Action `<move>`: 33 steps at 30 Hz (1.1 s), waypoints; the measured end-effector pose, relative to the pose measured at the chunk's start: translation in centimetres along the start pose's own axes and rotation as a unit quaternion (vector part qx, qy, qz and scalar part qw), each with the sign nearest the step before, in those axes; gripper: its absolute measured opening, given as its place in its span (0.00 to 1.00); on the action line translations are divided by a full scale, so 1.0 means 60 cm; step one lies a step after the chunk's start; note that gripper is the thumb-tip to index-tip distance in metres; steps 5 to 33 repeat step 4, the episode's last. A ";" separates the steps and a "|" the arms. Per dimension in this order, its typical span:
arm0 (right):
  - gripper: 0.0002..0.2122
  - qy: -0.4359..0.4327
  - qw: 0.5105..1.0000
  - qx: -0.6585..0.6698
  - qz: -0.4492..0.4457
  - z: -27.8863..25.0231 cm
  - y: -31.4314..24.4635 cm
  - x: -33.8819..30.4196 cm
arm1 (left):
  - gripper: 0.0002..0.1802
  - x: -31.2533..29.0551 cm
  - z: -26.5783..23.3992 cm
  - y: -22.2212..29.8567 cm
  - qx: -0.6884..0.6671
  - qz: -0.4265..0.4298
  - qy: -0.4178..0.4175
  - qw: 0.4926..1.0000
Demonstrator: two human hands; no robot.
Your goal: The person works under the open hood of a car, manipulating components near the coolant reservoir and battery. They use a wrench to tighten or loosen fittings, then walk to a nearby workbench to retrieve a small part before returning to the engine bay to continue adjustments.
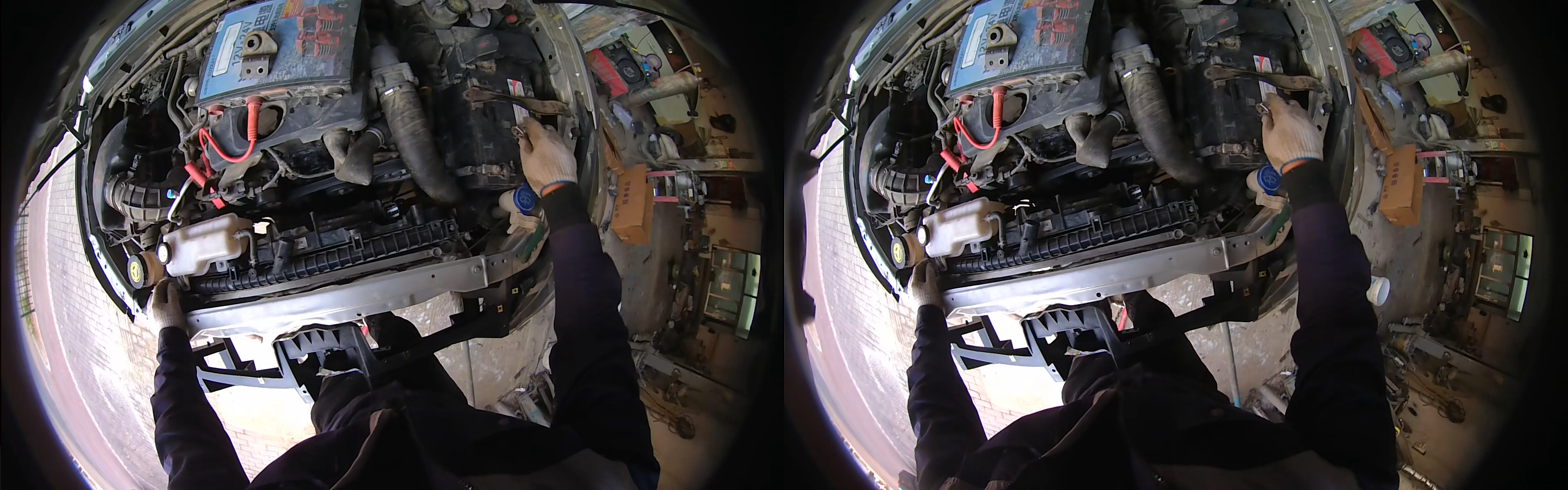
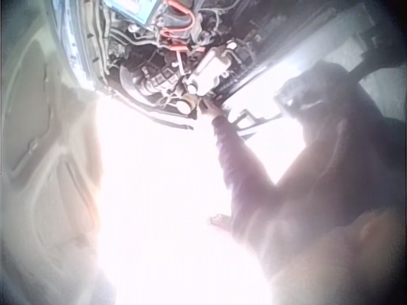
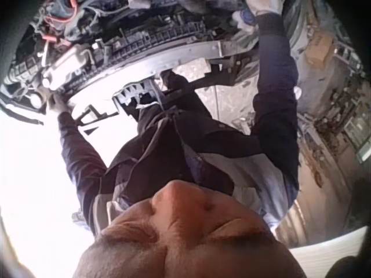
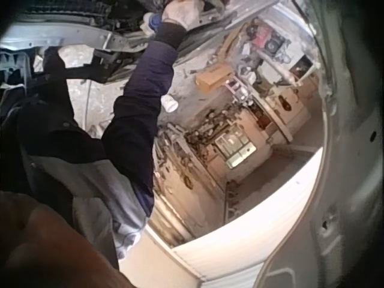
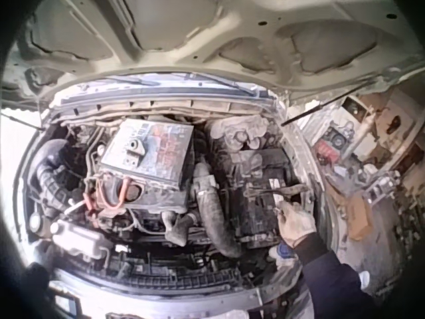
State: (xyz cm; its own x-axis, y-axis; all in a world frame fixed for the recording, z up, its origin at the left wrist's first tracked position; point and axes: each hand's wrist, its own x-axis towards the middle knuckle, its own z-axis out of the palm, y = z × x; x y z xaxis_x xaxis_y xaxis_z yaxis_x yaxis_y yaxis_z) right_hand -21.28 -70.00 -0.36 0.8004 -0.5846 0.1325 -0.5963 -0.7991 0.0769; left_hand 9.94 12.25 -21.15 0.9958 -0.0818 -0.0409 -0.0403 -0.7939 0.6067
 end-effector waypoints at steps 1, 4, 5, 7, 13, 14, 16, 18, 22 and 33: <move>0.18 0.041 0.999 0.013 -0.008 -0.012 -0.003 -0.020 | 0.18 0.002 0.001 -0.004 0.024 -0.010 0.005 1.000; 0.24 0.073 0.987 0.143 -0.007 -0.035 -0.041 -0.111 | 0.23 0.010 -0.009 -0.001 0.126 -0.013 -0.019 0.992; 0.24 0.073 0.987 0.143 -0.007 -0.035 -0.041 -0.111 | 0.23 0.010 -0.009 -0.001 0.126 -0.013 -0.019 0.992; 0.24 0.073 0.987 0.143 -0.007 -0.035 -0.041 -0.111 | 0.23 0.010 -0.009 -0.001 0.126 -0.013 -0.019 0.992; 0.24 0.073 0.987 0.143 -0.007 -0.035 -0.041 -0.111 | 0.23 0.010 -0.009 -0.001 0.126 -0.013 -0.019 0.992; 0.24 0.073 0.987 0.143 -0.007 -0.035 -0.041 -0.111 | 0.23 0.010 -0.009 -0.001 0.126 -0.013 -0.019 0.992; 0.24 0.073 0.987 0.143 -0.007 -0.035 -0.041 -0.111 | 0.23 0.010 -0.009 -0.001 0.126 -0.013 -0.019 0.992; 0.24 0.073 0.987 0.143 -0.007 -0.035 -0.041 -0.111 | 0.23 0.010 -0.009 -0.001 0.126 -0.013 -0.019 0.992; 0.24 0.073 0.987 0.143 -0.007 -0.035 -0.041 -0.111 | 0.23 0.010 -0.009 -0.001 0.126 -0.013 -0.019 0.992; 0.24 0.073 0.987 0.143 -0.007 -0.035 -0.041 -0.111 | 0.23 0.010 -0.009 -0.001 0.126 -0.013 -0.019 0.992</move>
